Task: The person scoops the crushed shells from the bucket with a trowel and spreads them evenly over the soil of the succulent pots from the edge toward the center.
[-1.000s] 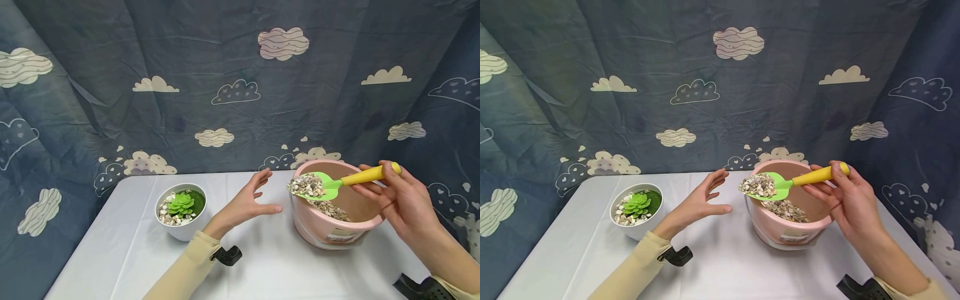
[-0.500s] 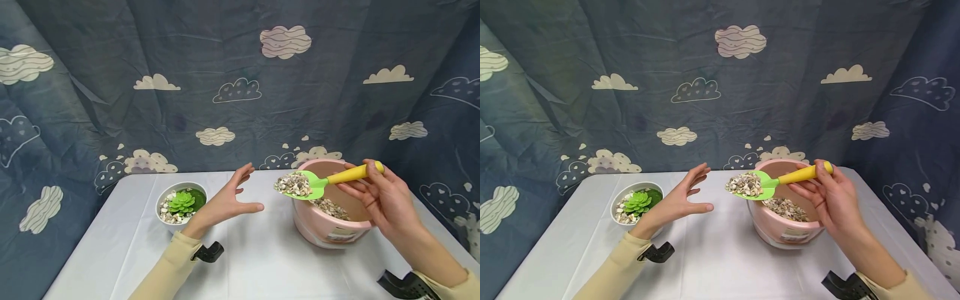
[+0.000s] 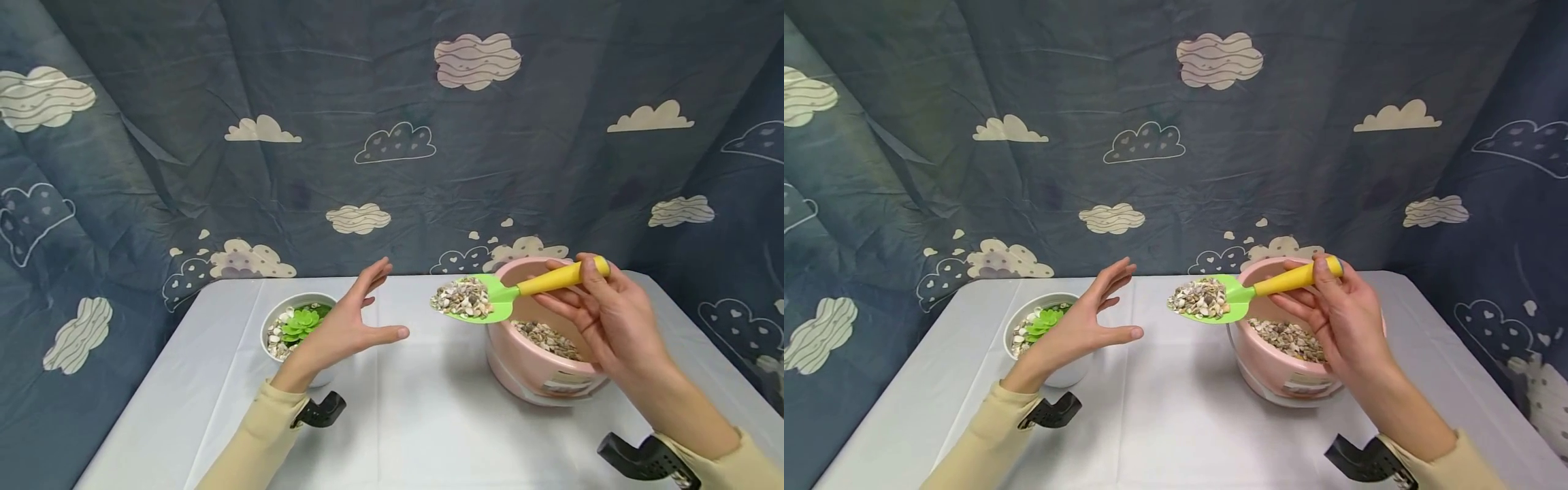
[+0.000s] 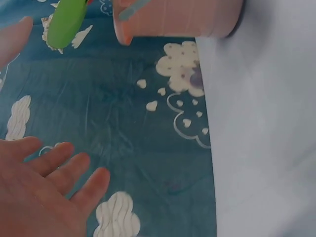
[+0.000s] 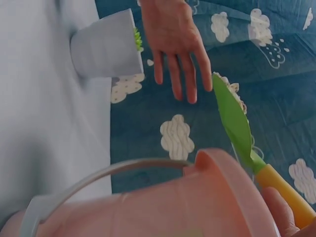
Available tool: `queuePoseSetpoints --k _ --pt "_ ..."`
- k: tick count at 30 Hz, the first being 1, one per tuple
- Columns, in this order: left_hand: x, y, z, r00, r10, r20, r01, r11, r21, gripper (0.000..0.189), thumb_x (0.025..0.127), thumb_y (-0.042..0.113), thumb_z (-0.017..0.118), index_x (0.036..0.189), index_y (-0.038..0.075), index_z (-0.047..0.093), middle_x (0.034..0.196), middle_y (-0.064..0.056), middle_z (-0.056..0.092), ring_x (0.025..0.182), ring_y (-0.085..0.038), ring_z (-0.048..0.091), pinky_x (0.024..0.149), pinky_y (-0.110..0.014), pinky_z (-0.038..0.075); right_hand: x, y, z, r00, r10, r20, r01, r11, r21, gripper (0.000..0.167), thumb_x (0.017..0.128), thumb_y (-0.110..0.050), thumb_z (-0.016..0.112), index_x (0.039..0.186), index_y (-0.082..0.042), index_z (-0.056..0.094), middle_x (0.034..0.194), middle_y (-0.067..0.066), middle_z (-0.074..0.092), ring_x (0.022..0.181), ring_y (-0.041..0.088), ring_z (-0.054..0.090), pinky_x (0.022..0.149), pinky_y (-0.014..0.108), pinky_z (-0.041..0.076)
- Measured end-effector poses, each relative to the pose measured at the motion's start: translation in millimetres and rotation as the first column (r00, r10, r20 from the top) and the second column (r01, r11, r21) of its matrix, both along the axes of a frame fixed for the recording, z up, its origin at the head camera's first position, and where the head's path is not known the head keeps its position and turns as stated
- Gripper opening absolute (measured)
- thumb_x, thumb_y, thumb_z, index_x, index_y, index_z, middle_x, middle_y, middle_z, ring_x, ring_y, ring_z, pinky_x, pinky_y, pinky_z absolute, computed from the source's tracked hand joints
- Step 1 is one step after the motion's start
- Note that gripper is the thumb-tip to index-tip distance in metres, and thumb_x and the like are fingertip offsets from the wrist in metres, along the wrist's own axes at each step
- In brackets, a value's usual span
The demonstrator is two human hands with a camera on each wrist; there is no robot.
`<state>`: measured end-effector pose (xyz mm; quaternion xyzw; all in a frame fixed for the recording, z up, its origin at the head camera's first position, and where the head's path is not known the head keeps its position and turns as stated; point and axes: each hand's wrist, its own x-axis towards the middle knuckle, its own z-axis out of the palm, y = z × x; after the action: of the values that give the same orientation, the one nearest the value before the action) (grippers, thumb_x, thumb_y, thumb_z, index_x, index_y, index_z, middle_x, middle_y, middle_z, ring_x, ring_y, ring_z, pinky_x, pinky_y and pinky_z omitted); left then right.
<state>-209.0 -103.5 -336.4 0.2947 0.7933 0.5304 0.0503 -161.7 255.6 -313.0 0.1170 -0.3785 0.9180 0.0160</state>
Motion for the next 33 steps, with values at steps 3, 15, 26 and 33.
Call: queuePoseSetpoints --k 3,15,26,33 --pt "1.3 -7.2 1.5 0.999 0.04 -0.018 -0.041 0.999 -0.012 0.1 0.081 0.033 0.082 0.156 0.033 0.016 0.157 0.015 0.023 0.143 -0.007 0.023 0.113 -0.04 0.026 -0.3 -6 1.5 1.0 0.014 -0.012 -0.014 1.0 -0.023 0.03 0.103 -0.01 0.046 0.13 0.0 0.038 0.125 0.026 0.057 0.112 0.044 0.06 0.087 0.054 0.047" --pt "13.4 -44.4 5.3 0.979 0.204 -0.02 -0.205 0.974 -0.098 0.101 0.079 0.042 0.082 0.155 0.04 0.016 0.159 0.012 0.016 0.145 -0.019 0.022 0.111 -0.052 0.028 -4.8 -23 6.3 1.0 -0.012 -0.022 0.013 1.0 0.012 0.033 0.102 -0.012 0.05 0.13 0.0 0.038 0.127 0.024 0.059 0.116 0.037 0.06 0.087 0.05 0.049" --pt "24.1 -86.5 -5.3 0.926 0.373 -0.049 -0.376 0.914 -0.155 0.103 0.078 0.046 0.082 0.154 0.046 0.012 0.161 0.007 0.014 0.147 -0.026 0.014 0.107 -0.065 0.025 -9.7 -41 7.9 1.0 0.006 -0.001 -0.006 1.0 0.014 0.041 0.1 -0.013 0.053 0.132 -0.001 0.032 0.126 0.023 0.058 0.116 0.038 0.06 0.088 0.051 0.048" --pt "33.0 -113.0 -11.4 0.907 0.419 -0.03 -0.419 0.894 -0.159 0.104 0.079 0.039 0.083 0.154 0.046 0.013 0.161 0.003 0.013 0.147 -0.029 0.012 0.106 -0.068 0.021 -10.4 -53 5.9 1.0 0.004 -0.003 -0.003 0.997 0.072 0.044 0.1 -0.018 0.054 0.134 0.0 0.032 0.124 0.021 0.06 0.112 0.038 0.062 0.085 0.049 0.05"
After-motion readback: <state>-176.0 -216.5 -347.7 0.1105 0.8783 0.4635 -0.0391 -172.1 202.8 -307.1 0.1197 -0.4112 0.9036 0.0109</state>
